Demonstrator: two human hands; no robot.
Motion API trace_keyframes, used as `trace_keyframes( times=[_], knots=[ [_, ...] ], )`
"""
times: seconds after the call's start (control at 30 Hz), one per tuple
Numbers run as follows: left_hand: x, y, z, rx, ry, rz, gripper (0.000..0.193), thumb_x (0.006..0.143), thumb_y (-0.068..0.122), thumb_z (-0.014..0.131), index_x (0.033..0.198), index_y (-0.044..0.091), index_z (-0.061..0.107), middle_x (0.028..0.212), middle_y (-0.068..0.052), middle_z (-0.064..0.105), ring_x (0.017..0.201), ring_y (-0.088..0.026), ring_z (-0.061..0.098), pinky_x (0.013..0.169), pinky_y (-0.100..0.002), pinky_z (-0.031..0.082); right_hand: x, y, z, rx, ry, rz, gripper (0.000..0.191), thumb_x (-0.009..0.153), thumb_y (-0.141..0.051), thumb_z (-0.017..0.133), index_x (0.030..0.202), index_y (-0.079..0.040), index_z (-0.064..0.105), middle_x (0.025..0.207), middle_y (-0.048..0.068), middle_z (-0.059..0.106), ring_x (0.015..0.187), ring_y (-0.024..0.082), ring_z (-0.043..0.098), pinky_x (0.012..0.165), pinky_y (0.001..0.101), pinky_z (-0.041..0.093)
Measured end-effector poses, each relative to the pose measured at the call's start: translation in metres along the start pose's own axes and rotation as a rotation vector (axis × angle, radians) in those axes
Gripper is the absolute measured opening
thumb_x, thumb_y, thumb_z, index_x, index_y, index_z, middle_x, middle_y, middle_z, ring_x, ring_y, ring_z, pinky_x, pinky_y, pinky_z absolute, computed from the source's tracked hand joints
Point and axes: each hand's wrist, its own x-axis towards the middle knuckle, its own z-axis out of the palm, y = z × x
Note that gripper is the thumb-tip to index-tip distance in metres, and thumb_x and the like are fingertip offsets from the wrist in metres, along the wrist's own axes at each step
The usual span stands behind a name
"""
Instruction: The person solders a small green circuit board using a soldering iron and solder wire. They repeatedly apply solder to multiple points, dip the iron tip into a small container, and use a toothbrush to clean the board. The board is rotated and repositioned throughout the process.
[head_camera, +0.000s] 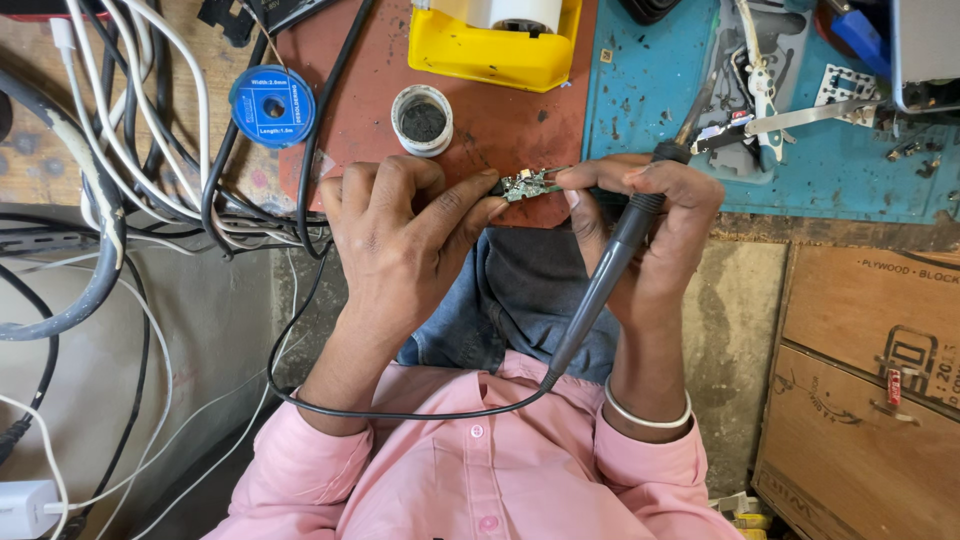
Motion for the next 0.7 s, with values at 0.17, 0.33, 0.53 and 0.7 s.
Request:
trace_keyframes(
  times=[0.17, 0.33, 0.53, 0.7],
  knots=[
    [0.0001, -0.0005, -0.0002, 0.001, 0.0, 0.004, 0.028, 0.096, 0.039, 0.085, 0.119, 0.023, 0.079, 0.098, 0.004, 0.052, 0.095, -0.02, 0.048, 0.087, -0.041, 0.033, 0.0004, 0.0, -0.0005, -0.014, -0.008, -0.006, 0.049, 0.106, 0.014, 0.069, 0.129, -0.012, 0.034, 0.105, 0.016, 0.072, 0.097, 0.019, 0.072, 0.087, 0.0254, 0.057],
    [0.0, -0.0006, -0.0004, 0.0, 0.0, 0.001, 0.029, 0.096, 0.04, 0.085, 0.119, 0.023, 0.079, 0.098, 0.004, 0.053, 0.095, -0.02, 0.048, 0.088, -0.041, 0.034, 0.0003, 0.0012, -0.0011, 0.059, -0.026, -0.017, 0.048, 0.105, 0.016, 0.066, 0.13, -0.012, 0.035, 0.107, 0.018, 0.071, 0.1, 0.021, 0.073, 0.081, 0.0252, 0.06],
    [0.0003, -0.0001, -0.001, -0.002, -0.002, 0.001, 0.029, 0.096, 0.04, 0.086, 0.119, 0.023, 0.079, 0.098, 0.004, 0.053, 0.095, -0.02, 0.048, 0.088, -0.041, 0.033, -0.0019, 0.0023, -0.0014, 0.038, -0.023, -0.032, 0.051, 0.104, 0.016, 0.066, 0.13, -0.013, 0.033, 0.108, 0.018, 0.071, 0.1, 0.021, 0.074, 0.083, 0.0263, 0.061],
    [0.0007, 0.0003, -0.0014, 0.004, -0.007, -0.001, 0.029, 0.096, 0.04, 0.085, 0.12, 0.024, 0.079, 0.098, 0.004, 0.052, 0.095, -0.021, 0.047, 0.088, -0.041, 0.033, -0.0021, 0.0017, -0.0028, 0.036, -0.032, -0.041, 0.051, 0.102, 0.015, 0.067, 0.128, -0.012, 0.033, 0.112, 0.02, 0.071, 0.097, 0.022, 0.074, 0.078, 0.0247, 0.061]
  ],
)
